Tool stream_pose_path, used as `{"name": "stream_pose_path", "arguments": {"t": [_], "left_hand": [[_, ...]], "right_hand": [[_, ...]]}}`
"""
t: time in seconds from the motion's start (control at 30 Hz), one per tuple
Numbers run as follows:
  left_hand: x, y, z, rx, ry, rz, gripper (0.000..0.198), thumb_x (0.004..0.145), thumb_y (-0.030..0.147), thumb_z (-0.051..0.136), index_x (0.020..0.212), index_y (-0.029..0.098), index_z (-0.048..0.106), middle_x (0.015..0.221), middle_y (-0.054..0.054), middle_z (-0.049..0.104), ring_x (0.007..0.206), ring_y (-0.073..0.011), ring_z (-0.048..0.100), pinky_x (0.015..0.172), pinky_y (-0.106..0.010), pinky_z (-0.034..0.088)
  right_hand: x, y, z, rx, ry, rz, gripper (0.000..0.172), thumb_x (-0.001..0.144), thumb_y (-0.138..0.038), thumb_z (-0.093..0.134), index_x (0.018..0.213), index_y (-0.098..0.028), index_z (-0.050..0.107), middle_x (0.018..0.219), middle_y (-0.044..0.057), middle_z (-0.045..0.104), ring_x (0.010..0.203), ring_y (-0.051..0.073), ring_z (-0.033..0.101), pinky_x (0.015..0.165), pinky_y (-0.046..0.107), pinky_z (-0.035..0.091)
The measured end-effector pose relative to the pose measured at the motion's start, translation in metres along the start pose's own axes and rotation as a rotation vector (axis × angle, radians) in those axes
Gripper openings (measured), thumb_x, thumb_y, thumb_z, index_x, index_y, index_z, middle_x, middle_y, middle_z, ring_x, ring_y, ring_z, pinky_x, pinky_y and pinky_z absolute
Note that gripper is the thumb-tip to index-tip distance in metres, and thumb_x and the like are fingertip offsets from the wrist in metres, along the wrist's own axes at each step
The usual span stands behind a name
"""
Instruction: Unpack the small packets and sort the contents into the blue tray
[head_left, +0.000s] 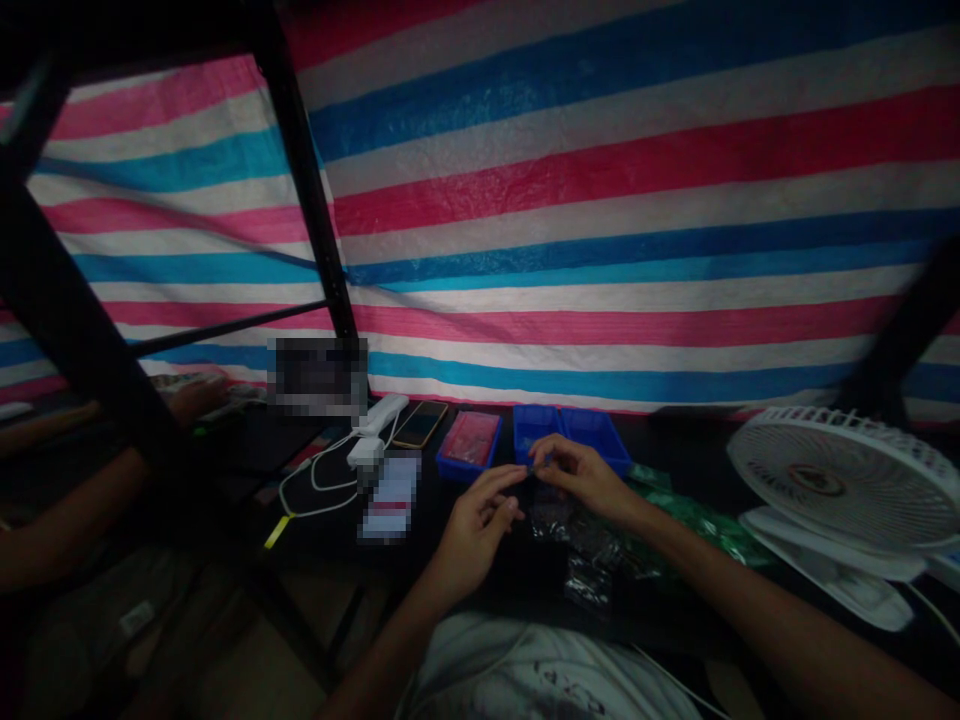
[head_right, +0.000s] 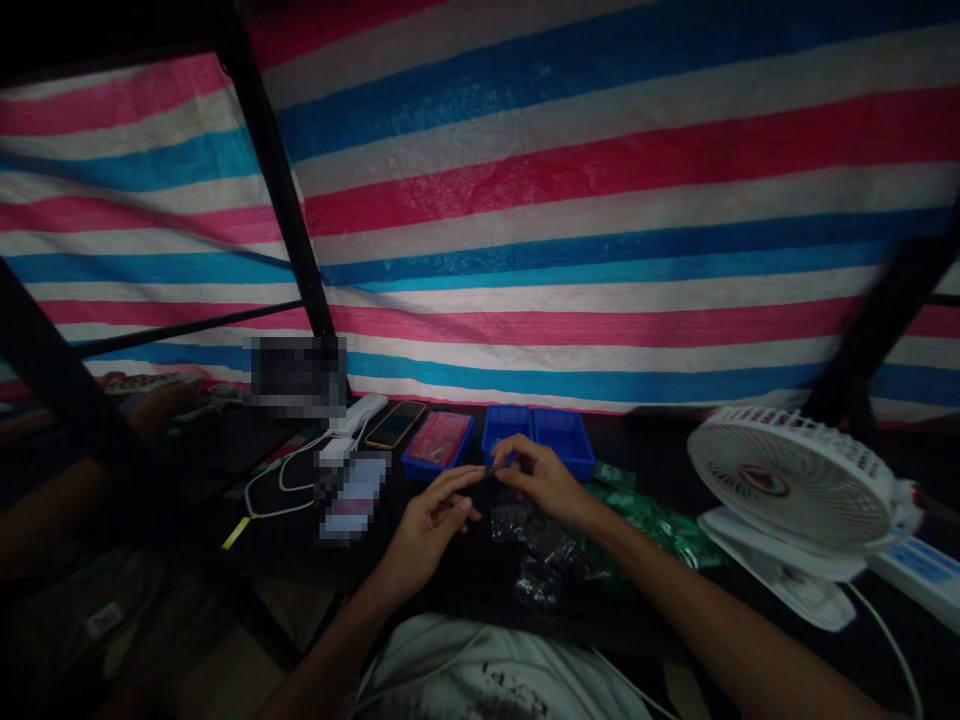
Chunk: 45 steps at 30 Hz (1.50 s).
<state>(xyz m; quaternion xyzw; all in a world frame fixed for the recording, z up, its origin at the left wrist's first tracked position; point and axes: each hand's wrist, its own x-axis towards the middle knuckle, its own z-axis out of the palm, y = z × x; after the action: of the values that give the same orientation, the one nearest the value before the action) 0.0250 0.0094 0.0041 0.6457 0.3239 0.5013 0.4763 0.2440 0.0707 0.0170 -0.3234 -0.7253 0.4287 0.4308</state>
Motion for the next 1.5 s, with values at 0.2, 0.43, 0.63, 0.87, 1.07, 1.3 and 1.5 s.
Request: {"name": "stream_pose_path", "arguments": {"t": [0.2,0.43,0.63,0.87,1.07,1.3,1.5], "left_hand": [[0.001,0.001,0.000,-0.021,0.005,0.003,0.033,0.093,0.034,0.064,0.124,0.026,0.071,0.140,-0.011,0.057,0.083,-0.0131,0.065,0.068,-0.024,0.052],[0.001,-0.001,-0.001,0.000,0.006,0.008,0.032,0.095,0.033,0.062,0.125,0.027,0.071,0.141,-0.010,0.056,0.081,-0.0127,0.065,0.065,-0.023,0.051],[0.001,-0.001,-0.001,0.006,0.018,-0.006,0.033,0.094,0.035,0.063,0.125,0.027,0.071,0.140,-0.010,0.057,0.082,-0.0131,0.065,0.066,-0.024,0.051],[0.002,-0.004,0.000,0.017,0.040,-0.033,0.033,0.094,0.036,0.062,0.125,0.027,0.069,0.139,-0.010,0.056,0.080,-0.0128,0.066,0.064,-0.023,0.050],[0.002,-0.007,0.000,0.034,0.046,-0.035,0.035,0.095,0.039,0.061,0.126,0.025,0.066,0.132,-0.010,0.059,0.081,-0.0138,0.066,0.063,-0.023,0.050],[0.001,-0.007,0.001,0.047,0.046,-0.029,0.034,0.096,0.037,0.058,0.127,0.022,0.064,0.130,-0.010,0.060,0.082,-0.0141,0.065,0.064,-0.023,0.050],[0.001,-0.008,0.000,0.070,0.026,-0.055,0.034,0.097,0.038,0.057,0.127,0.022,0.064,0.130,-0.010,0.061,0.084,-0.0150,0.066,0.063,-0.023,0.049]], "right_hand": [[0.000,0.000,0.001,-0.020,0.018,0.015,0.023,0.086,-0.038,0.073,0.092,-0.019,0.063,0.084,0.000,0.059,0.063,0.011,0.047,0.054,0.023,0.037],[0.002,0.003,-0.002,-0.062,0.024,-0.009,0.020,0.083,-0.033,0.074,0.091,-0.019,0.061,0.079,-0.002,0.058,0.056,0.009,0.036,0.053,0.024,0.029],[0.002,0.001,-0.001,-0.026,0.038,-0.001,0.020,0.085,-0.036,0.073,0.092,-0.020,0.063,0.085,-0.001,0.058,0.062,0.011,0.046,0.053,0.023,0.037],[0.002,-0.003,0.002,0.047,0.118,0.008,0.028,0.087,-0.047,0.070,0.090,-0.021,0.064,0.083,-0.001,0.056,0.059,0.012,0.052,0.050,0.025,0.047],[0.001,-0.004,-0.004,-0.068,0.271,-0.002,0.027,0.088,-0.048,0.069,0.094,-0.022,0.069,0.060,-0.006,0.042,0.045,0.010,0.043,0.043,0.023,0.039],[0.000,-0.005,-0.008,-0.161,0.364,0.040,0.032,0.089,-0.049,0.066,0.102,-0.021,0.072,0.082,0.005,0.071,0.057,0.018,0.059,0.044,0.026,0.044],[-0.001,-0.001,-0.006,-0.392,0.309,-0.005,0.033,0.093,-0.042,0.061,0.117,-0.024,0.075,0.105,0.007,0.078,0.078,0.024,0.069,0.069,0.034,0.053]]}}
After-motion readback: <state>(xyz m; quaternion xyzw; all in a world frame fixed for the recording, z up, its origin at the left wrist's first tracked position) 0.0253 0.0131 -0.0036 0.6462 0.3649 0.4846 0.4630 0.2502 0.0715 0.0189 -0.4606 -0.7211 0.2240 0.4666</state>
